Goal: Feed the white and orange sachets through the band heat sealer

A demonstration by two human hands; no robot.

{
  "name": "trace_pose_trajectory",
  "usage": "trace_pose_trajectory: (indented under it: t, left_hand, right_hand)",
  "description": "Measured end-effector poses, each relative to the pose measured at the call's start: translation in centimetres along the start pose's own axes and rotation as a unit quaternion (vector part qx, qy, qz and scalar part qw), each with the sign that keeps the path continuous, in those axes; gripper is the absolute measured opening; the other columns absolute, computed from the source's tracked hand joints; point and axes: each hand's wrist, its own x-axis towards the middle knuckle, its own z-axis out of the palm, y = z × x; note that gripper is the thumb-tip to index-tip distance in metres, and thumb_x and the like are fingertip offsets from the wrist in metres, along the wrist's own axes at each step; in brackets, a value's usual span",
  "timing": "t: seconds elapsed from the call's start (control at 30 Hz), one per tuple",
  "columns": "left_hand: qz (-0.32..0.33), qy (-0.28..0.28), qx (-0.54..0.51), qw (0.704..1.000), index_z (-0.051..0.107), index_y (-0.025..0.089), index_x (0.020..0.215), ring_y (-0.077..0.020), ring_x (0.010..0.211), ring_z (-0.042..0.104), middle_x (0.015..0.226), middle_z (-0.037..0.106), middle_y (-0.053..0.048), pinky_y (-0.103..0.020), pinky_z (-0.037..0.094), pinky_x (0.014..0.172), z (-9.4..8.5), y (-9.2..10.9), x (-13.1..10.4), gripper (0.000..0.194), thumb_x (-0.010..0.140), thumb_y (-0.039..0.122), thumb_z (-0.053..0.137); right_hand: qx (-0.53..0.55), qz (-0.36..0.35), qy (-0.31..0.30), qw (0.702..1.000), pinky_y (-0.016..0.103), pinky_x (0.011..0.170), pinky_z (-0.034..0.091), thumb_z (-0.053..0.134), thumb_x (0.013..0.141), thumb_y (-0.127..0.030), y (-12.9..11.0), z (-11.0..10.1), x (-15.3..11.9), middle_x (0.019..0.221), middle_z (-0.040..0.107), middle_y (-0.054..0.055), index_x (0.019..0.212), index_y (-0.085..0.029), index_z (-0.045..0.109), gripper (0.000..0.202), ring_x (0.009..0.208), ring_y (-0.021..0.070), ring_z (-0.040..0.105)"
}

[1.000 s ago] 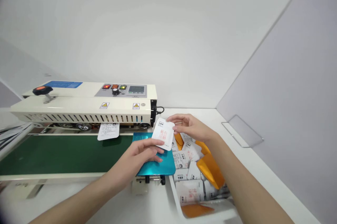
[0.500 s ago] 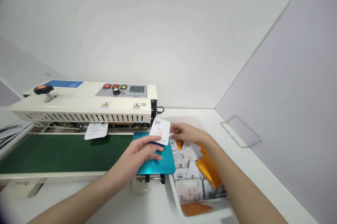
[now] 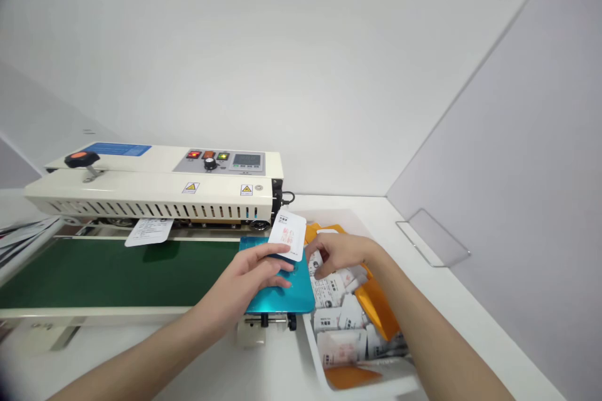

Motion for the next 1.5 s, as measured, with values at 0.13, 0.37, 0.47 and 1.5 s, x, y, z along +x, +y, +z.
trace_pose_trajectory:
  t: [0.13, 0.37, 0.47, 1.5]
  left_hand:
    - [0.004, 0.002, -0.007, 1.000, 0.061, 0.017, 0.112, -0.0166, 0.080, 0.067, 0.101, 0.068, -0.010, -0.035, 0.046, 0.086, 0.0, -0.1, 0.0, 0.028, 0.086, 0.024, 0.055]
    - [-0.004, 0.008, -0.001, 1.000, 0.060, 0.017, 0.113, -0.0175, 0.084, 0.067, 0.104, 0.068, -0.010, -0.034, 0.047, 0.087, 0.0, 0.1, 0.1, 0.029, 0.086, 0.027, 0.056]
    - [-0.001, 0.005, -0.006, 1.000, 0.060, 0.017, 0.114, -0.0183, 0.085, 0.067, 0.104, 0.068, -0.010, -0.034, 0.047, 0.088, 0.0, 0.1, 0.0, 0.030, 0.086, 0.027, 0.056]
    - [0.004, -0.001, -0.017, 1.000, 0.061, 0.019, 0.115, -0.0190, 0.086, 0.068, 0.105, 0.067, -0.010, -0.035, 0.046, 0.088, -0.3, -0.3, 0.0, 0.033, 0.085, 0.031, 0.058]
  right_hand:
    - [0.040, 0.007, 0.024, 0.999, 0.022, 0.049, 0.044, 0.068, 0.072, -0.037, 0.0, -0.3, -0.4, 0.071, 0.064, 0.001, 0.093, -0.017, 0.072, 0.030, 0.055, 0.0118, 0.053]
    - [0.133, -0.010, 0.203, 0.970, 0.033, 0.070, 0.053, 0.064, 0.078, -0.034, 0.0, -1.1, -1.1, 0.109, 0.065, 0.005, 0.130, -0.026, 0.050, 0.055, 0.089, 0.0226, 0.062]
    - [0.139, 0.014, 0.248, 0.959, 0.033, 0.068, 0.052, 0.064, 0.077, -0.031, 0.5, -1.0, -1.0, 0.106, 0.065, 0.005, 0.137, -0.027, 0.041, 0.064, 0.086, 0.0223, 0.062]
    - [0.167, -0.017, 0.275, 0.947, 0.037, 0.074, 0.052, 0.062, 0.079, -0.035, 0.7, -0.8, 0.0, 0.106, 0.065, 0.007, 0.124, -0.021, 0.050, 0.049, 0.090, 0.0245, 0.062]
